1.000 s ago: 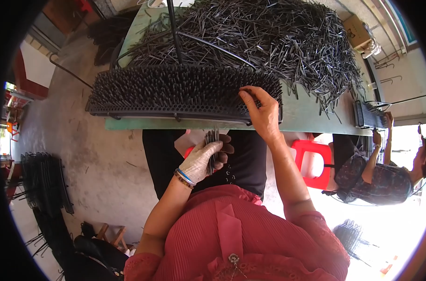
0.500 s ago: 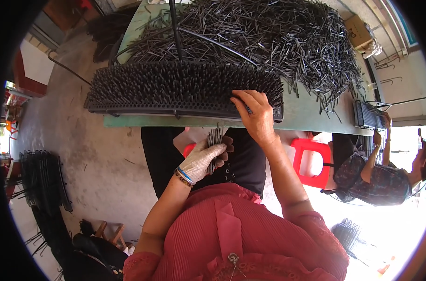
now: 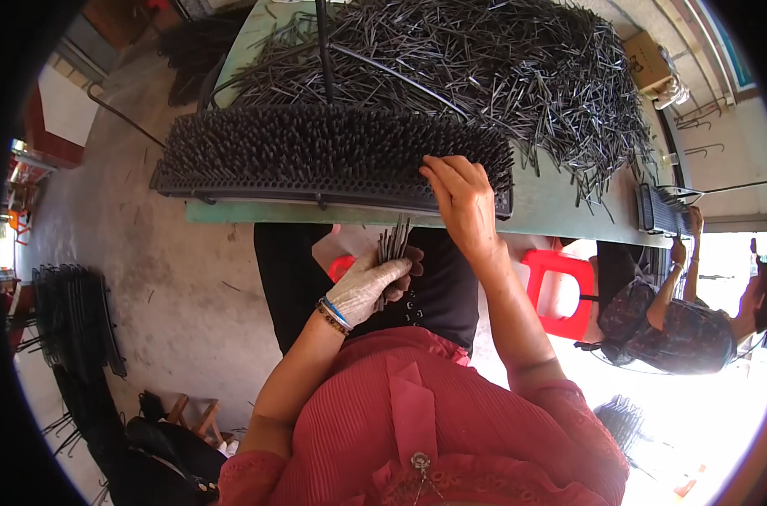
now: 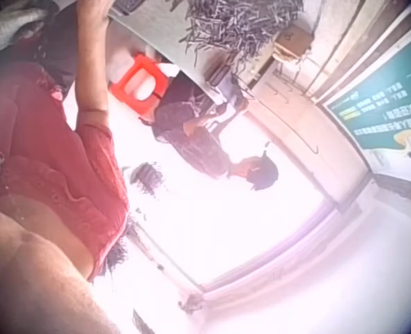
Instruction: Sorting and arranging small metal rods into a specialized alignment tray.
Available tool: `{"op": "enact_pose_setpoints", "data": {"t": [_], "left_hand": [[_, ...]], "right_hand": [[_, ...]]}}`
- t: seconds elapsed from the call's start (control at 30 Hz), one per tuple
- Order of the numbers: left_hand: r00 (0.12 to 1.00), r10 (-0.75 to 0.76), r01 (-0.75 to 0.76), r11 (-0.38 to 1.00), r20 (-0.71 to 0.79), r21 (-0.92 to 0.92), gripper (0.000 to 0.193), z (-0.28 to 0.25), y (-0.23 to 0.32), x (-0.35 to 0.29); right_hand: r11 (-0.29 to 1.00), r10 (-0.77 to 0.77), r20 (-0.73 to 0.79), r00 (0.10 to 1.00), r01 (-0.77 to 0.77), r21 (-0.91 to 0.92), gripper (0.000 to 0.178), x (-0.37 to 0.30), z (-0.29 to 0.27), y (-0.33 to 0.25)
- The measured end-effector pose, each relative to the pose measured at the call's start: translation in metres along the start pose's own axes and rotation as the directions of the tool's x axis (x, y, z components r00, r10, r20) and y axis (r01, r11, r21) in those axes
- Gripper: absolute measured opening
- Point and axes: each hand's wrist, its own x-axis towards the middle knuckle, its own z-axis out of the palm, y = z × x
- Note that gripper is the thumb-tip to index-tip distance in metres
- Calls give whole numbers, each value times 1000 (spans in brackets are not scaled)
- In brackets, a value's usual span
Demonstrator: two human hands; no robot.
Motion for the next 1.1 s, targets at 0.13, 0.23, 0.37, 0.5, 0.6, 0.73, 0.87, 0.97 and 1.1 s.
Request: {"op": "enact_pose_setpoints", "data": {"t": [0.13,0.23,0.37,0.5,0.6,0.73,0.87,0.97,1.1], "left_hand": [[1000,-24,24,999,-5,-42,28,6,6,-1],[999,-42,42,998,-10,-50,28,4,5,-1],[1000,-5,6,998,26,-64,28,-1,3,1],[998,19,-16,999,63,-42,30,2,8,0],[998,27,-26,999,51,-34,32,8,12,-2],[996,61,-61,998,63,-6,33,14,19,-6],[994,53,-55,998,99,24,31,19,20,-3],[993,59,-63,997,102,40,31,26,16,0],[996,84,-85,996,35,19,31,29,12,9]], "right_hand": [[1000,-23,32,999,23,-6,15,5,2,5],[999,-39,35,999,40,-20,17,7,3,12],[996,-85,29,996,85,-2,18,5,5,14],[992,-122,38,992,123,-18,20,-1,6,11],[997,-80,12,997,80,-4,22,-5,0,6],[845,327,278,903,-411,342,32,-15,-20,-15],[611,355,527,772,-618,494,33,-32,-23,-9],[403,394,659,641,-764,503,33,-40,-27,-1],[331,485,558,673,-732,596,23,-49,-24,7]]}}
